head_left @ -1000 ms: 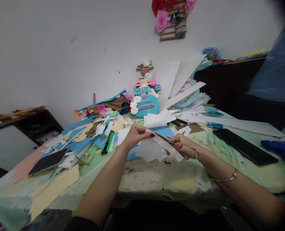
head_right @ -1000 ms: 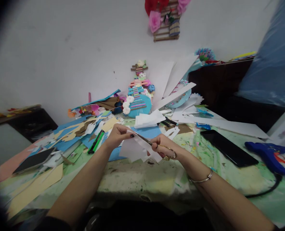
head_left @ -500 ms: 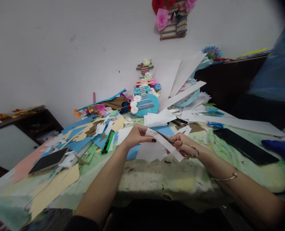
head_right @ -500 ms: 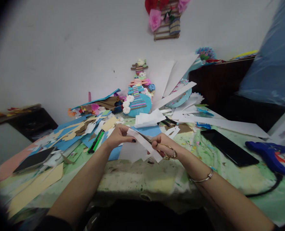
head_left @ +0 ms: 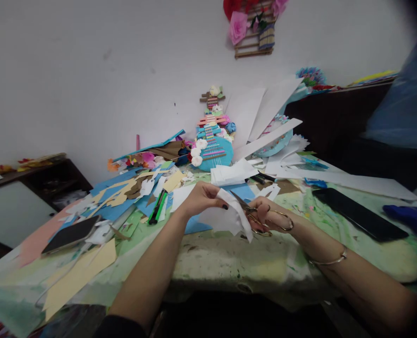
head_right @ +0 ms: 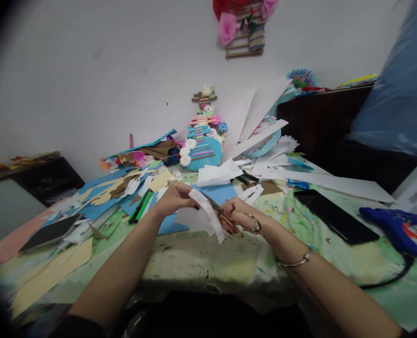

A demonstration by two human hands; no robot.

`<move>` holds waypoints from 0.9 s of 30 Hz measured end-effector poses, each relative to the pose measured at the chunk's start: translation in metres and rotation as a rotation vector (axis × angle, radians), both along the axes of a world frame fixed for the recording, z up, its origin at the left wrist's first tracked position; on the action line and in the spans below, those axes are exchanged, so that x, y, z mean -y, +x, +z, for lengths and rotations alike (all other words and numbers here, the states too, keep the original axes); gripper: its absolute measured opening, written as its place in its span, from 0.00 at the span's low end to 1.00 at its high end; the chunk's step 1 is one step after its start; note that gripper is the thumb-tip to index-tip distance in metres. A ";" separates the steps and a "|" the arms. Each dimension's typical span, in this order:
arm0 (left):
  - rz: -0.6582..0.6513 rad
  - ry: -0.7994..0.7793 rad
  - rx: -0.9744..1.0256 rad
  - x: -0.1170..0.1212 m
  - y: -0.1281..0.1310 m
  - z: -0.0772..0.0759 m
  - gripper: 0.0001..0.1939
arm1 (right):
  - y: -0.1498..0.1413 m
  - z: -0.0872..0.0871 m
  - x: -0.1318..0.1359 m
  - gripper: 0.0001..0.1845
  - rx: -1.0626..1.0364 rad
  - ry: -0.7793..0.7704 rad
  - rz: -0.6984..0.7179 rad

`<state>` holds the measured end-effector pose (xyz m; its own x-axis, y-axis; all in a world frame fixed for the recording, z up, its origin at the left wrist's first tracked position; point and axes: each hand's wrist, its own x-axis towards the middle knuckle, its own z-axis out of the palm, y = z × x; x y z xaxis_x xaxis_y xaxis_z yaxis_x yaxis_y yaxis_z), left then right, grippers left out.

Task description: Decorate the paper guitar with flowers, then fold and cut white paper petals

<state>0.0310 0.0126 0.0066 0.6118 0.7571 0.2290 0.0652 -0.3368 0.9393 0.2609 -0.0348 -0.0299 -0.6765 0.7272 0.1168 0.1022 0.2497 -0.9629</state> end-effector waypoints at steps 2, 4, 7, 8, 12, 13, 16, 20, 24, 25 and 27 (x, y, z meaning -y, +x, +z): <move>-0.028 -0.025 -0.006 0.000 0.001 -0.002 0.12 | -0.001 0.002 0.001 0.26 0.014 0.013 0.011; -0.046 -0.035 -0.006 0.001 0.002 -0.003 0.12 | -0.003 0.004 0.002 0.30 0.018 0.029 0.031; -0.065 -0.020 0.010 0.001 0.003 -0.004 0.11 | -0.006 0.004 0.001 0.36 -0.012 0.040 0.036; -0.076 -0.019 0.016 0.002 0.004 -0.004 0.11 | -0.006 0.003 0.001 0.38 -0.020 0.034 0.028; -0.111 -0.032 0.023 0.002 0.005 -0.003 0.13 | -0.007 -0.003 -0.004 0.40 -0.046 -0.002 0.018; -0.111 -0.028 0.024 0.001 0.005 -0.003 0.13 | -0.007 -0.004 -0.005 0.40 -0.051 -0.008 0.021; -0.126 -0.023 0.051 0.001 0.004 -0.004 0.17 | -0.007 -0.004 -0.005 0.40 -0.056 -0.013 0.005; -0.073 -0.038 0.073 0.005 0.005 -0.005 0.23 | -0.009 0.000 -0.002 0.34 -0.044 0.031 -0.023; 0.012 -0.032 0.011 0.008 0.010 -0.003 0.17 | -0.009 0.000 -0.002 0.35 -0.083 0.063 -0.026; 0.030 -0.029 0.003 0.009 0.011 -0.003 0.16 | -0.009 -0.001 -0.002 0.35 -0.094 0.068 -0.027; 0.066 -0.025 -0.008 0.008 0.012 -0.004 0.14 | -0.008 -0.002 -0.003 0.34 -0.109 0.071 -0.024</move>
